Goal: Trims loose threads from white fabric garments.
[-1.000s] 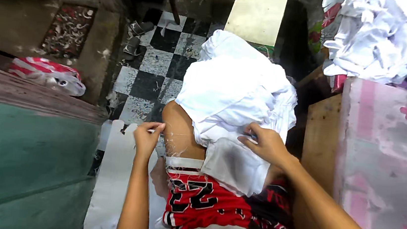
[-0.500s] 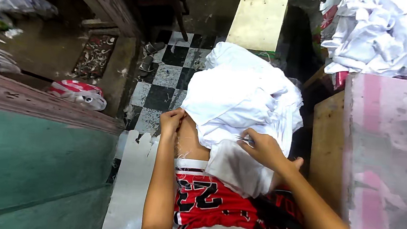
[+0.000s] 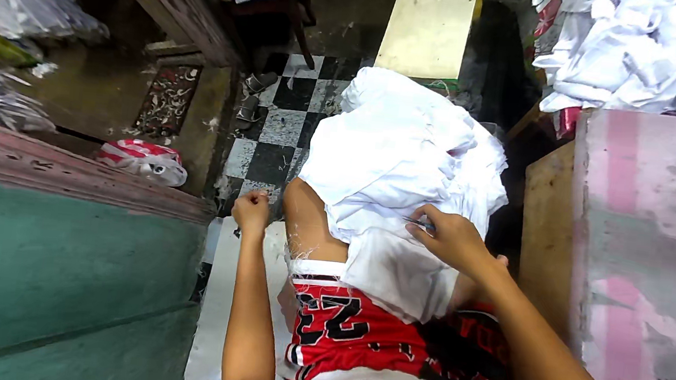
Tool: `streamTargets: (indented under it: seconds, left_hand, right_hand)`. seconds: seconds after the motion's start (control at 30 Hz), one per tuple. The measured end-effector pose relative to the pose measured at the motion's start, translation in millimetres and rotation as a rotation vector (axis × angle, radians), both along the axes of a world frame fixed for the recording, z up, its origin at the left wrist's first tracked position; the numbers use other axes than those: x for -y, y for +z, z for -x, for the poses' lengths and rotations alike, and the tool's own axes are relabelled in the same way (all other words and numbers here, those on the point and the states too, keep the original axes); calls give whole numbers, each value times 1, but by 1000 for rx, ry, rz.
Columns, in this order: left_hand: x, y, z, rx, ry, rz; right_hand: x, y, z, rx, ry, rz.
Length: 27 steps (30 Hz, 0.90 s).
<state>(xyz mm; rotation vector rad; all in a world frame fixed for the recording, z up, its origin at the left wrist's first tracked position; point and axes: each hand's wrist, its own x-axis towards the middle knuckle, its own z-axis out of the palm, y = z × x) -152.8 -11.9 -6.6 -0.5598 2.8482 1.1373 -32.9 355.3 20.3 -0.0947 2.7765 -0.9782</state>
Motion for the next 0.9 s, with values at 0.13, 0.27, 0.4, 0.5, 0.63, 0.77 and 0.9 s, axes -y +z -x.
streamTargets:
  seconds: [0.13, 0.27, 0.4, 0.5, 0.63, 0.77, 0.9]
  left_hand:
    - [22, 3, -15, -9, -16, 93]
    - [0, -7, -26, -125, -153, -63]
    - [-28, -31, -38, -369, -617, 65]
    - [-5, -62, -40, -321, -824, 166]
    - [72, -52, -42, 65, -363, 428]
    - [37, -35, -116, -440, -560, 237]
    - [-17, -34, -189, -434, -1401, 195]
  right_hand:
    - [0, -3, 1, 0, 19, -5]
    - [5, -4, -1, 32, 59, -14]
    - [3, -1, -3, 58, 84, -33]
    - [-3, 1, -4, 62, 85, -54]
    - [-6, 4, -4, 34, 75, -82]
    - [-7, -3, -8, -56, 61, -72]
    - [-2, -9, -7, -48, 107, -70]
